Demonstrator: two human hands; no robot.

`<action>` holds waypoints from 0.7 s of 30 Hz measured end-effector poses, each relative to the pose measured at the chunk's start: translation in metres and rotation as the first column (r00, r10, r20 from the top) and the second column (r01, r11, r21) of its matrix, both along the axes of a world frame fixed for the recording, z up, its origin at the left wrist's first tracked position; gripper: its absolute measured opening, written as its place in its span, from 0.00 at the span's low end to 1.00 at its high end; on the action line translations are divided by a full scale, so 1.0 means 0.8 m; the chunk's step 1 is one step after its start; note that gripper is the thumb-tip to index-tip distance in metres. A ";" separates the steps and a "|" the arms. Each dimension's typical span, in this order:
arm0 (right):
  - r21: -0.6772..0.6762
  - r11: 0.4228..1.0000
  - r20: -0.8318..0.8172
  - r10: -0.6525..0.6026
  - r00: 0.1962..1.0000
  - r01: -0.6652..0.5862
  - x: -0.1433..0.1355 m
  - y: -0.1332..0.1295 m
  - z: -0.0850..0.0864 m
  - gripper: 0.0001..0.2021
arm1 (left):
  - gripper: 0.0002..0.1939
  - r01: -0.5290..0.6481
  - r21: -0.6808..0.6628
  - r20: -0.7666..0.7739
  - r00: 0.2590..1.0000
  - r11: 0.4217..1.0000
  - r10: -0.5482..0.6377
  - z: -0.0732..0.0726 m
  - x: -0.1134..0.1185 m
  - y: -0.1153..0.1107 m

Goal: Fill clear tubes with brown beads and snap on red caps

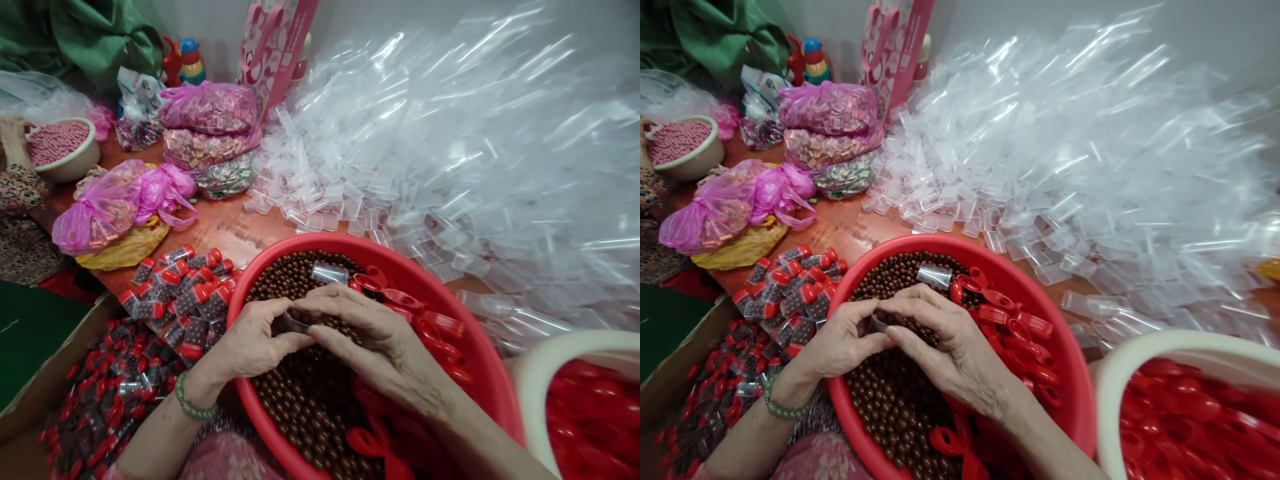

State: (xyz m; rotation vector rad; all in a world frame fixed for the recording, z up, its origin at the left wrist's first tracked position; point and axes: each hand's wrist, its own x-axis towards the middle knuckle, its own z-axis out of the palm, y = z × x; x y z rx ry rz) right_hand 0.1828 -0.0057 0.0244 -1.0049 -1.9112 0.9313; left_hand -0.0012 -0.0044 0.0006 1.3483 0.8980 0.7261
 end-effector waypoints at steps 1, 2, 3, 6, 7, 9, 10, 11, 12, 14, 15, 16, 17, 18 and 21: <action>0.033 0.999 0.037 0.034 0.999 -0.035 0.001 0.000 0.001 0.12 | 0.10 0.011 0.008 -0.003 1.000 1.000 -0.011 0.000 -0.001 0.000; 0.058 0.996 0.073 0.060 0.996 -0.064 0.001 0.001 0.002 0.12 | 0.10 0.017 0.012 -0.003 1.000 1.000 -0.017 0.000 -0.001 0.000; 0.073 0.993 0.106 0.080 0.991 -0.088 0.002 0.001 0.002 0.13 | 0.09 0.019 0.011 0.002 1.000 1.000 -0.019 0.000 -0.002 0.000; 0.102 0.985 0.186 0.120 0.975 -0.141 0.007 -0.002 0.001 0.18 | 0.04 -0.018 -0.029 0.073 0.997 0.999 0.020 0.001 -0.001 -0.001; 0.107 0.983 0.210 0.122 0.970 -0.147 0.010 -0.003 -0.001 0.21 | 0.04 -0.041 -0.056 0.111 0.993 0.998 0.047 0.001 0.000 -0.001; 0.127 0.984 0.245 0.092 0.965 -0.126 0.018 -0.008 -0.004 0.25 | 0.06 -0.090 -0.105 0.178 0.978 0.990 0.107 0.002 0.002 0.000; 0.140 0.985 0.257 0.063 0.964 -0.101 0.023 -0.010 -0.005 0.26 | 0.06 -0.110 -0.120 0.197 0.971 0.987 0.132 0.002 0.002 0.001; 0.150 0.986 0.270 0.028 0.963 -0.071 0.028 -0.012 -0.006 0.27 | 0.06 -0.123 -0.126 0.202 0.968 0.984 0.147 0.003 0.003 0.001; 0.158 0.987 0.284 -0.006 0.959 -0.040 0.034 -0.013 -0.006 0.26 | 0.06 -0.135 -0.124 0.196 0.968 0.983 0.157 0.004 0.002 0.001; 0.159 0.987 0.317 -0.070 0.946 0.019 0.048 -0.015 -0.006 0.23 | 0.06 -0.134 -0.102 0.172 0.974 0.986 0.150 0.006 0.001 -0.001; 0.161 0.986 0.331 -0.097 0.939 0.045 0.056 -0.016 -0.006 0.20 | 0.06 -0.119 -0.084 0.160 0.978 0.989 0.131 0.007 0.000 -0.004; 0.167 0.983 0.341 -0.125 0.932 0.071 0.064 -0.017 -0.007 0.16 | 0.05 -0.094 -0.065 0.150 0.983 0.993 0.103 0.007 -0.001 -0.008; 0.179 0.980 0.347 -0.150 0.926 0.092 0.072 -0.019 -0.007 0.13 | 0.05 -0.060 -0.051 0.137 0.988 0.997 0.066 0.008 -0.003 -0.013; 0.193 0.975 0.355 -0.174 0.918 0.110 0.080 -0.021 -0.008 0.11 | 0.05 -0.015 -0.043 0.119 0.993 0.999 0.020 0.009 -0.004 -0.018; 0.213 0.966 0.415 -0.226 0.881 0.148 0.099 -0.032 -0.012 0.09 | 0.05 0.022 -0.071 0.047 0.999 0.997 -0.019 0.014 -0.006 -0.031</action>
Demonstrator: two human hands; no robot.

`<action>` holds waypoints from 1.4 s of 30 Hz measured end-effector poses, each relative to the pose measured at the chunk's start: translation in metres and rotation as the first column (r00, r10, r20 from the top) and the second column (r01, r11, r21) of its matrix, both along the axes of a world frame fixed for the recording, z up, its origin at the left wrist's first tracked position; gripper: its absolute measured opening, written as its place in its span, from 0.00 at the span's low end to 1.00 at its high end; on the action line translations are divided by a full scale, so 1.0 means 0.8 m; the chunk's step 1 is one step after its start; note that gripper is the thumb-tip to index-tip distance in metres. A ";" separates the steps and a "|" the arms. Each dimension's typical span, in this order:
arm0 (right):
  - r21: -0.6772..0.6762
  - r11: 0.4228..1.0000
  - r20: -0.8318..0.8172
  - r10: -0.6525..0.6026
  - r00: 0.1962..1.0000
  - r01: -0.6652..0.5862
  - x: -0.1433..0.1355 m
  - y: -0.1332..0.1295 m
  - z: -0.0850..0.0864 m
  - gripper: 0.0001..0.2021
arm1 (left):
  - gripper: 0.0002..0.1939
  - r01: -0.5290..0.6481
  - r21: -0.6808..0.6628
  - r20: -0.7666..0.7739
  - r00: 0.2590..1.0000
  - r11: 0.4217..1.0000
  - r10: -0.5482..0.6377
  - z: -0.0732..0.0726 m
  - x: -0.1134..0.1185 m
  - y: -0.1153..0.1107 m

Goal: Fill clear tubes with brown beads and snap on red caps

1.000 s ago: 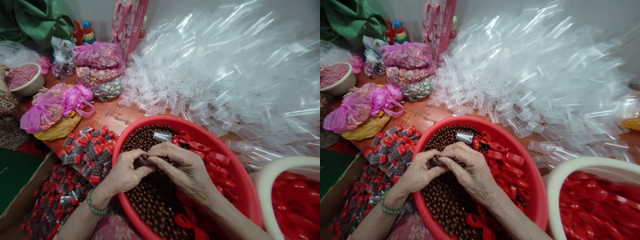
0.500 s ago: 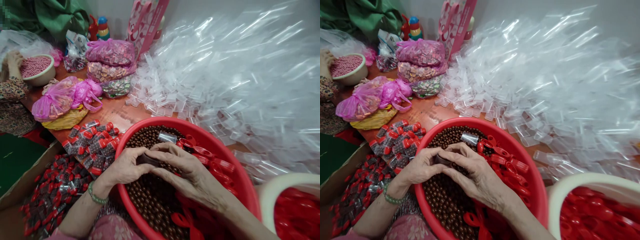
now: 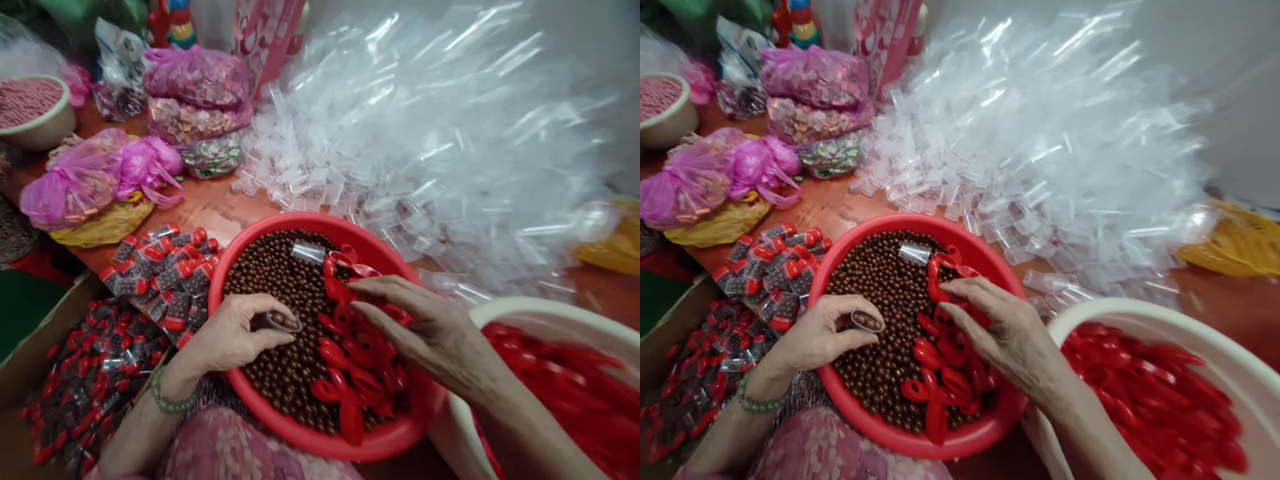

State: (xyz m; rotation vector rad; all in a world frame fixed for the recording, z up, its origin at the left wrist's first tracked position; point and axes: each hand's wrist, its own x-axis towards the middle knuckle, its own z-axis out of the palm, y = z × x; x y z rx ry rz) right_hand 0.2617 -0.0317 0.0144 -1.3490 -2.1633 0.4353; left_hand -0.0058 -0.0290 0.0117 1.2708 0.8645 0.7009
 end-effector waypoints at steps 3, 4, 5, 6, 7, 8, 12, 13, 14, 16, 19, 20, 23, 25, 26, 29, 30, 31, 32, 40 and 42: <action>-0.002 1.000 0.069 -0.018 0.997 0.018 0.004 -0.013 -0.004 0.09 | 0.07 -0.054 -0.081 -0.011 0.999 0.995 0.053 0.008 0.001 0.000; -0.005 1.000 0.113 -0.008 0.994 0.009 0.002 -0.017 -0.005 0.10 | 0.07 -0.066 -0.097 -0.008 0.998 0.993 0.065 0.010 0.002 0.002; -0.013 1.000 0.171 0.006 0.985 -0.004 -0.001 -0.020 -0.006 0.10 | 0.07 -0.068 -0.101 -0.011 0.998 0.993 0.067 0.012 0.003 0.004; -0.025 1.000 0.235 0.020 0.972 -0.015 -0.005 -0.022 -0.007 0.11 | 0.06 -0.063 -0.092 -0.020 0.998 0.994 0.061 0.012 0.004 0.007; -0.040 0.999 0.296 0.028 0.955 -0.017 -0.009 -0.023 -0.009 0.11 | 0.06 -0.055 -0.080 -0.031 0.998 0.995 0.052 0.013 0.005 0.010; -0.055 0.998 0.343 0.029 0.939 -0.011 -0.014 -0.023 -0.010 0.10 | 0.06 -0.045 -0.067 -0.043 0.998 0.997 0.042 0.012 0.005 0.012; -0.080 0.996 0.416 -0.012 0.909 0.050 -0.028 -0.019 -0.019 0.09 | 0.08 -0.021 -0.016 -0.092 0.996 1.000 0.020 0.004 0.006 0.014; -0.087 0.994 0.423 -0.021 0.906 0.064 -0.031 -0.017 -0.021 0.09 | 0.09 -0.014 -0.008 -0.098 0.995 1.000 0.013 0.002 0.007 0.013; -0.096 0.992 0.423 -0.028 0.906 0.076 -0.034 -0.016 -0.023 0.09 | 0.09 0.001 -0.011 -0.095 0.995 1.000 -0.002 0.001 0.007 0.013; -0.117 0.989 0.401 -0.039 0.915 0.094 -0.037 -0.015 -0.026 0.10 | 0.11 0.017 -0.033 -0.074 0.997 0.999 -0.020 0.001 0.008 0.011; -0.139 0.982 0.314 -0.078 0.946 0.127 -0.040 -0.017 -0.023 0.10 | 0.10 0.025 -0.073 -0.029 0.999 0.997 -0.027 0.006 0.008 0.009; -0.145 0.980 0.270 -0.095 0.958 0.138 -0.040 -0.018 -0.020 0.10 | 0.11 0.044 -0.090 -0.007 0.999 0.995 -0.045 0.008 0.008 0.008; -0.176 0.971 0.124 -0.139 0.983 0.159 -0.042 -0.025 -0.007 0.11 | 0.10 0.058 -0.111 0.042 0.998 0.992 -0.054 0.011 0.008 0.009; -0.225 0.961 -0.015 -0.168 0.986 0.161 -0.045 -0.029 0.000 0.13 | 0.09 0.040 -0.099 0.046 0.998 0.994 -0.035 0.009 0.008 0.010; -0.274 0.948 -0.125 -0.204 0.971 0.164 -0.048 -0.030 0.003 0.13 | 0.09 0.040 -0.096 0.048 0.998 0.995 -0.035 0.007 0.008 0.011; -0.483 0.864 -0.507 -0.410 0.758 0.143 -0.061 -0.033 0.008 0.14 | 0.09 0.045 -0.098 0.053 0.998 0.994 -0.040 0.002 0.007 0.013; -0.549 0.828 -0.584 -0.478 0.656 0.115 -0.066 -0.033 0.009 0.16 | 0.09 0.045 -0.104 0.057 0.998 0.994 -0.039 0.001 0.007 0.013; -0.595 0.799 -0.620 -0.528 0.580 0.091 -0.070 -0.033 0.011 0.18 | 0.09 0.049 -0.116 0.062 0.997 0.992 -0.042 0.001 0.008 0.012; -0.623 0.778 -0.638 -0.564 0.524 0.079 -0.075 -0.034 0.013 0.21 | 0.09 0.060 -0.135 0.072 0.996 0.989 -0.050 0.001 0.008 0.012; -0.611 0.781 -0.728 -0.619 0.294 0.131 -0.095 -0.034 0.016 0.19 | 0.13 0.029 -0.289 0.157 0.988 0.957 0.017 0.007 0.017 0.006; -0.598 0.789 -0.744 -0.612 0.267 0.141 -0.099 -0.034 0.012 0.18 | 0.17 0.018 -0.336 0.200 0.978 0.942 0.053 0.004 0.019 0.005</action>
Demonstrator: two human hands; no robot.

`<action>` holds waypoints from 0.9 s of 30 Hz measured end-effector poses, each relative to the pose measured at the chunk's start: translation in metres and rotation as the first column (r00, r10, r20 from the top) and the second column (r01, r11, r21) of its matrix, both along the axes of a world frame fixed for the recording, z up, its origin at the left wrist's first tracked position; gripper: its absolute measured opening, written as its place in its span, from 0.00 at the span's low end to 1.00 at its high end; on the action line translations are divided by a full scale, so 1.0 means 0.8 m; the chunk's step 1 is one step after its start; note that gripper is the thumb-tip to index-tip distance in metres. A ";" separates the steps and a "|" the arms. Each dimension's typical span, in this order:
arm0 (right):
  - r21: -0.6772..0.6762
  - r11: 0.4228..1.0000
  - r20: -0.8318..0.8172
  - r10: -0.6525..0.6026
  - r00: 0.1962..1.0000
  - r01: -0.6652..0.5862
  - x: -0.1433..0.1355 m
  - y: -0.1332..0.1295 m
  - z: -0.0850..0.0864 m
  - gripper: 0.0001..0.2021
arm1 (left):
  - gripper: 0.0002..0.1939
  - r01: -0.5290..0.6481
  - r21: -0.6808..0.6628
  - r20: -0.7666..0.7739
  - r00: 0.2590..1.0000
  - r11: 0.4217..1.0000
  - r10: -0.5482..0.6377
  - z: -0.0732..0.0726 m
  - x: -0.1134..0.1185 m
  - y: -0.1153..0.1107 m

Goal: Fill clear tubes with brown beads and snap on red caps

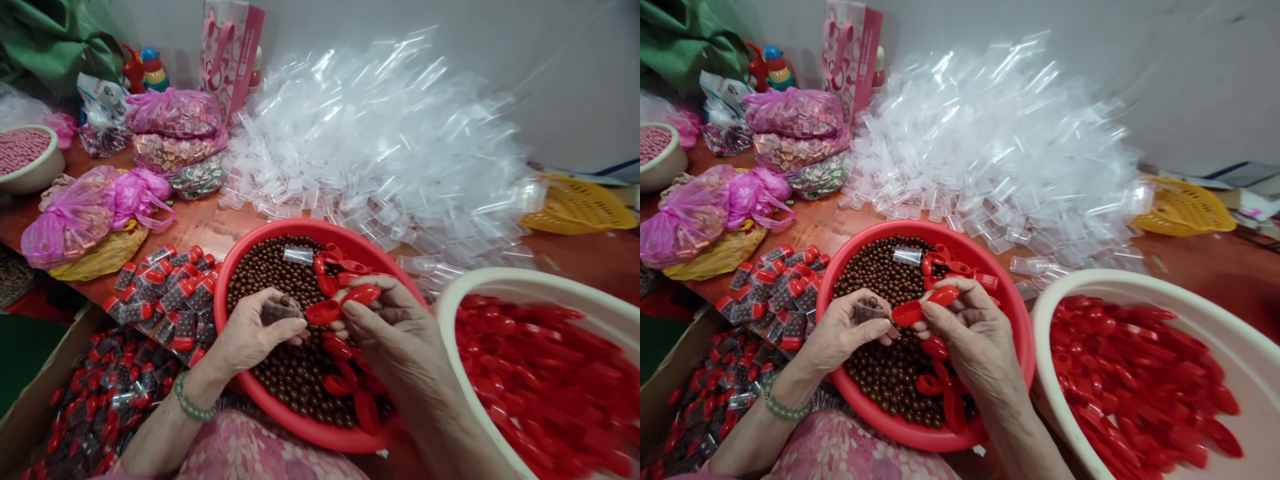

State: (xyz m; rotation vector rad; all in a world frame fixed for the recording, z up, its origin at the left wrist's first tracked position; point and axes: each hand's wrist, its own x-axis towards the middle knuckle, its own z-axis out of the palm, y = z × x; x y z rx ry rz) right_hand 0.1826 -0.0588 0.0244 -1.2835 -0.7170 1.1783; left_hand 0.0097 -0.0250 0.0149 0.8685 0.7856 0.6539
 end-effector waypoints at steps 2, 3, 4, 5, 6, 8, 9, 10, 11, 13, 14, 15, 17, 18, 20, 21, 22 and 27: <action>0.006 1.000 0.035 0.001 0.999 -0.001 -0.003 -0.003 -0.004 0.17 | 0.22 -0.020 -0.061 0.058 0.998 0.998 0.024 -0.004 0.002 -0.001; 0.013 1.000 0.072 0.003 0.997 -0.004 -0.004 -0.005 -0.006 0.16 | 0.24 -0.033 -0.089 0.079 0.996 0.996 0.040 -0.006 0.003 -0.001; 0.019 1.000 0.124 0.006 0.992 -0.008 -0.004 -0.008 -0.007 0.14 | 0.25 -0.055 -0.108 0.090 0.994 0.993 0.065 -0.008 0.003 -0.001; 0.030 0.999 0.192 0.007 0.981 -0.013 -0.004 -0.011 -0.009 0.13 | 0.25 -0.084 -0.118 0.089 0.992 0.989 0.095 -0.009 0.003 -0.001; 0.043 0.999 0.273 0.007 0.962 -0.019 -0.003 -0.014 -0.011 0.12 | 0.25 -0.111 -0.115 0.080 0.990 0.987 0.121 -0.010 0.002 -0.001; 0.062 0.996 0.439 0.023 0.898 -0.056 0.000 -0.020 -0.013 0.11 | 0.23 -0.140 -0.086 0.055 0.988 0.986 0.145 -0.010 0.001 0.000; 0.064 0.994 0.504 0.040 0.863 -0.084 0.002 -0.022 -0.013 0.11 | 0.21 -0.139 -0.071 0.043 0.989 0.988 0.142 -0.009 0.001 0.000; 0.063 0.992 0.553 0.060 0.831 -0.113 0.003 -0.023 -0.013 0.11 | 0.19 -0.128 -0.058 0.033 0.991 0.990 0.130 -0.009 0.001 0.001; 0.063 0.988 0.586 0.076 0.807 -0.138 0.005 -0.024 -0.012 0.10 | 0.18 -0.115 -0.050 0.024 0.993 0.992 0.116 -0.009 0.001 0.001; 0.078 0.982 0.620 0.087 0.780 -0.172 0.007 -0.024 -0.007 0.09 | 0.16 -0.104 -0.043 0.007 0.995 0.994 0.104 -0.008 0.001 0.002; 0.087 0.980 0.623 0.087 0.777 -0.179 0.007 -0.024 -0.004 0.08 | 0.15 -0.104 -0.037 -0.005 0.995 0.994 0.104 -0.008 0.001 0.002; 0.086 0.981 0.611 0.088 0.787 -0.176 0.008 -0.024 -0.001 0.08 | 0.14 -0.100 -0.026 -0.021 0.995 0.995 0.100 -0.008 0.001 0.002; 0.041 0.991 0.524 0.090 0.847 -0.131 0.008 -0.026 0.004 0.09 | 0.12 -0.070 0.017 -0.075 0.995 0.997 0.071 -0.008 0.000 0.003; -0.001 0.995 0.454 0.086 0.887 -0.096 0.008 -0.027 0.005 0.11 | 0.11 -0.049 0.042 -0.106 0.993 0.998 0.053 -0.008 0.000 0.003; -0.080 0.996 0.311 0.055 0.949 -0.031 0.008 -0.030 0.004 0.14 | 0.09 -0.016 0.077 -0.152 0.988 0.997 0.028 -0.009 0.000 0.004; -0.089 0.996 0.259 0.025 0.965 -0.002 0.007 -0.031 0.002 0.15 | 0.09 -0.006 0.083 -0.162 0.987 0.996 0.020 -0.010 0.000 0.004; -0.083 0.996 0.234 -0.001 0.972 0.021 0.005 -0.031 -0.001 0.16 | 0.09 0.000 0.081 -0.164 0.986 0.997 0.013 -0.010 0.000 0.004; -0.011 0.991 0.275 -0.126 0.953 0.134 -0.011 -0.028 -0.017 0.13 | 0.15 0.000 -0.023 -0.108 0.994 1.000 -0.003 -0.010 0.003 0.002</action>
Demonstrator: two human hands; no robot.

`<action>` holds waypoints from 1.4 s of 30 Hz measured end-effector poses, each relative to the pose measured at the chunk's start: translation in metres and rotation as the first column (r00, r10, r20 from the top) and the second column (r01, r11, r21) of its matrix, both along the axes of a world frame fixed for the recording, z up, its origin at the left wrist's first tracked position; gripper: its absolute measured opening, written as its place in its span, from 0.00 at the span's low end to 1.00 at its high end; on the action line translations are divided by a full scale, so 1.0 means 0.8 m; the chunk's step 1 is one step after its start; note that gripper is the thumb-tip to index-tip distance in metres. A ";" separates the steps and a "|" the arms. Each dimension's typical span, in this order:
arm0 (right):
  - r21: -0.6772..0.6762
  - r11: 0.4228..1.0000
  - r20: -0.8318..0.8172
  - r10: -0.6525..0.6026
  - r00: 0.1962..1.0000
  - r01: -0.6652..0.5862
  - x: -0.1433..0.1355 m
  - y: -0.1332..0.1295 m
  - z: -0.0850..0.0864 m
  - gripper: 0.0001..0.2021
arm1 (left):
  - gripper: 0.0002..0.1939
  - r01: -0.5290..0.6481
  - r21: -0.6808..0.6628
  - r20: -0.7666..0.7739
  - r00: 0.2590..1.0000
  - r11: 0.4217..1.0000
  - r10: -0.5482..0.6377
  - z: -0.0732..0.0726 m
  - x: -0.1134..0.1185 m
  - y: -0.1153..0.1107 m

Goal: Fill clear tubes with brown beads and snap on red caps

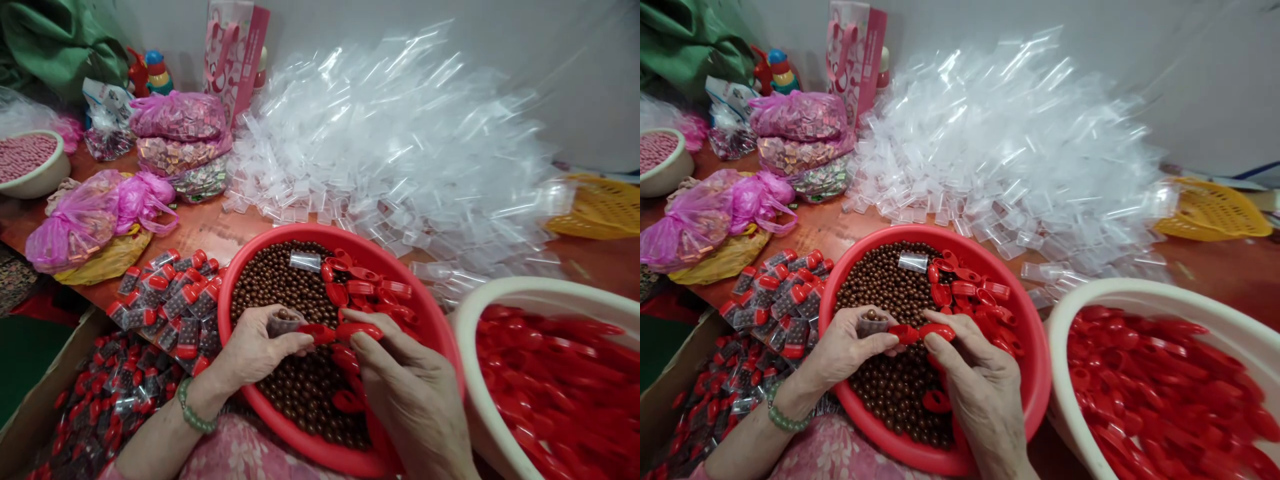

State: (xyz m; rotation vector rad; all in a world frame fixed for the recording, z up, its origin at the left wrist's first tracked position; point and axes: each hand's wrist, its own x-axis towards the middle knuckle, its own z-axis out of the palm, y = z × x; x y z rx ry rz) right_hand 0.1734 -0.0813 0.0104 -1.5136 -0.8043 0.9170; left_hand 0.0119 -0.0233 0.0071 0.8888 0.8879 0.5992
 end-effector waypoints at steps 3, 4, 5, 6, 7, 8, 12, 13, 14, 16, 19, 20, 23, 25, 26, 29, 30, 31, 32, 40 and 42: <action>0.020 0.999 -0.163 -0.030 0.986 0.033 -0.011 0.004 -0.005 0.14 | 0.20 0.029 -0.063 0.042 0.999 0.998 -0.026 0.004 0.001 -0.001; 0.024 0.999 -0.223 -0.026 0.975 0.032 -0.014 0.006 -0.005 0.14 | 0.21 0.033 -0.073 0.050 0.998 0.997 -0.029 0.005 0.002 -0.001; 0.028 0.999 -0.258 -0.016 0.966 0.024 -0.016 0.007 -0.006 0.14 | 0.22 0.032 -0.079 0.056 0.998 0.996 -0.028 0.005 0.002 -0.001; 0.037 0.999 -0.260 -0.012 0.966 0.023 -0.017 0.007 -0.006 0.13 | 0.22 0.029 -0.086 0.062 0.998 0.996 -0.024 0.005 0.002 -0.001; 0.051 0.998 -0.229 -0.008 0.973 0.021 -0.018 0.008 -0.007 0.12 | 0.23 0.024 -0.094 0.071 0.997 0.995 -0.017 0.005 0.001 -0.001; 0.065 0.998 -0.173 0.010 0.985 0.002 -0.017 0.008 -0.007 0.10 | 0.24 0.018 -0.100 0.084 0.996 0.995 -0.010 0.005 0.001 -0.001; 0.078 0.980 0.114 0.173 0.978 -0.182 -0.014 0.004 -0.006 0.06 | 0.25 -0.017 -0.070 0.122 0.992 0.997 0.026 0.005 -0.001 0.001; 0.071 0.973 0.163 0.205 0.965 -0.219 -0.014 0.002 -0.005 0.06 | 0.25 -0.017 -0.060 0.125 0.992 0.998 0.024 0.005 -0.002 0.001; 0.072 0.969 0.201 0.220 0.955 -0.238 -0.014 0.001 -0.004 0.06 | 0.24 -0.011 -0.053 0.126 0.992 0.999 0.017 0.005 -0.002 0.002; 0.091 0.964 0.271 0.218 0.938 -0.250 -0.013 -0.003 -0.002 0.07 | 0.23 0.009 -0.045 0.123 0.992 0.999 -0.003 0.004 -0.003 0.003; 0.131 0.945 0.393 0.228 0.891 -0.299 -0.012 -0.006 0.000 0.08 | 0.22 0.041 -0.043 0.122 0.992 0.998 -0.035 0.001 -0.004 0.003; 0.147 0.940 0.437 0.216 0.873 -0.307 -0.012 -0.007 0.000 0.09 | 0.23 0.052 -0.051 0.126 0.991 0.997 -0.045 0.000 -0.004 0.003; 0.172 0.937 0.538 0.170 0.826 -0.304 -0.013 -0.009 -0.001 0.13 | 0.26 0.074 -0.080 0.142 0.988 0.994 -0.062 0.000 -0.005 0.003; 0.176 0.937 0.560 0.156 0.814 -0.301 -0.016 -0.007 -0.004 0.14 | 0.28 0.076 -0.092 0.143 0.988 0.993 -0.062 0.001 -0.005 0.004; 0.179 0.938 0.560 0.152 0.815 -0.298 -0.017 -0.006 -0.005 0.13 | 0.28 0.072 -0.095 0.142 0.988 0.993 -0.058 0.002 -0.005 0.005; 0.172 0.943 0.517 0.160 0.841 -0.285 -0.017 -0.004 -0.009 0.12 | 0.29 0.059 -0.097 0.148 0.988 0.994 -0.044 0.004 -0.002 0.006; 0.153 0.948 0.486 0.174 0.857 -0.279 -0.016 -0.003 -0.009 0.12 | 0.29 0.061 -0.098 0.148 0.988 0.993 -0.046 0.004 -0.002 0.006; 0.128 0.954 0.446 0.188 0.875 -0.270 -0.014 -0.003 -0.007 0.12 | 0.28 0.068 -0.099 0.144 0.988 0.993 -0.053 0.004 -0.001 0.005; 0.100 0.960 0.405 0.200 0.892 -0.261 -0.011 -0.001 -0.005 0.12 | 0.28 0.076 -0.101 0.138 0.989 0.992 -0.061 0.003 0.000 0.005; 0.122 0.868 0.497 0.368 0.786 -0.482 0.007 0.035 0.031 0.10 | 0.30 0.173 -0.130 0.154 0.976 0.976 -0.153 -0.002 0.000 0.001; 0.161 0.776 0.586 0.423 0.692 -0.610 0.008 0.046 0.035 0.12 | 0.31 0.202 -0.134 0.179 0.968 0.970 -0.177 -0.004 0.000 0.002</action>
